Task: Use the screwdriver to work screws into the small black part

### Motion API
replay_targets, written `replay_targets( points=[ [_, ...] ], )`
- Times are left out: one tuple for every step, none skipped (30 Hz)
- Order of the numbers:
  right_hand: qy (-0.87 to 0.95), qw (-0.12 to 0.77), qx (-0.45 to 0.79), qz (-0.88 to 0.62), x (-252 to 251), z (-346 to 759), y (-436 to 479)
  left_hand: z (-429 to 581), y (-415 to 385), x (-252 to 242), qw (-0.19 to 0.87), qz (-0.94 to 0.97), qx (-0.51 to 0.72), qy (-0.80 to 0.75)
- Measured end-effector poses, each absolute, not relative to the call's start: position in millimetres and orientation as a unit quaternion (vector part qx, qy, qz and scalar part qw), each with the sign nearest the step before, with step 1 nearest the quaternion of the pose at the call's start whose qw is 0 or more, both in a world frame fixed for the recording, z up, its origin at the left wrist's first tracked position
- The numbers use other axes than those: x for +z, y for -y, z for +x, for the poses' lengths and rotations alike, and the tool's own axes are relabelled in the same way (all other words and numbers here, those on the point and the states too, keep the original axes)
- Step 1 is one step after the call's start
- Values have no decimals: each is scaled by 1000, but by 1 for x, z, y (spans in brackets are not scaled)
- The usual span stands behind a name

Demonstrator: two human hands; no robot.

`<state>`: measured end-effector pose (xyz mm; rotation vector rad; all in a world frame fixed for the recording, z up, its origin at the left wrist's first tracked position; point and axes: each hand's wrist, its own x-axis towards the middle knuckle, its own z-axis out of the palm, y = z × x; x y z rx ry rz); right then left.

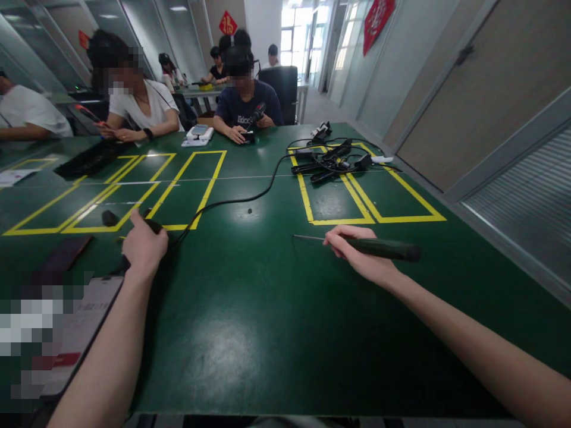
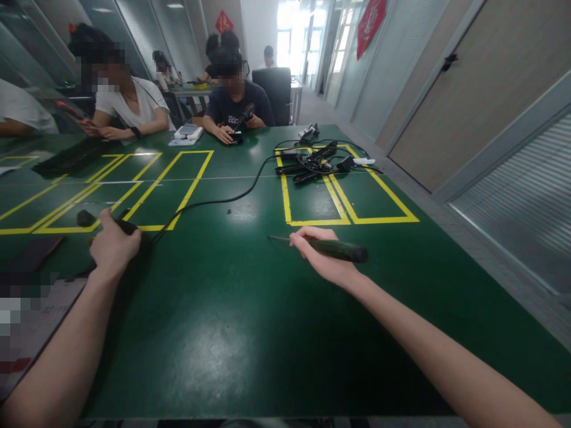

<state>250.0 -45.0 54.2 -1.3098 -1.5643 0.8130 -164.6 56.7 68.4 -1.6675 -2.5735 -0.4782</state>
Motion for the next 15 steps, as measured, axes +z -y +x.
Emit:
replay_targets(
  points=[
    [622, 456, 347, -534, 50, 253, 47, -159, -55, 73, 27, -527, -147, 837],
    [609, 461, 360, -536, 46, 256, 49, -152, -53, 77, 35, -533, -154, 831],
    [597, 465, 372, -537, 44, 257, 50, -146, -52, 80, 44, -551, -173, 815],
    [588, 469, 383, -536, 42, 259, 50, -140, -51, 80, 44, -573, -193, 795],
    [581, 474, 391, -533, 42, 260, 50, -133, -51, 78, 36, -597, -215, 772],
    [576, 479, 397, -530, 43, 261, 49, -126, -50, 74, 19, -616, -230, 753],
    [574, 484, 400, -526, 46, 262, 48, -118, -48, 68, -6, -645, -237, 727],
    [573, 489, 401, -521, 49, 263, 46, -109, -45, 60, -31, -681, -242, 691],
    [574, 494, 399, -517, 53, 264, 44, -100, -40, 52, -47, -712, -245, 656],
    [576, 498, 394, -514, 58, 265, 42, -90, -35, 43, -59, -740, -246, 624],
    [579, 503, 388, -512, 63, 266, 39, -80, -28, 35, -75, -768, -243, 588],
    [579, 511, 378, -510, 69, 267, 35, -70, -21, 27, -97, -796, -237, 549],
    [579, 522, 367, -508, 75, 267, 31, -61, -14, 20, -115, -816, -233, 516],
    [578, 542, 348, -501, 82, 266, 27, -53, -8, 15, -132, -833, -230, 486],
    [575, 588, 301, -482, 90, 264, 23, -47, -4, 11, -144, -845, -231, 461]
  ],
)
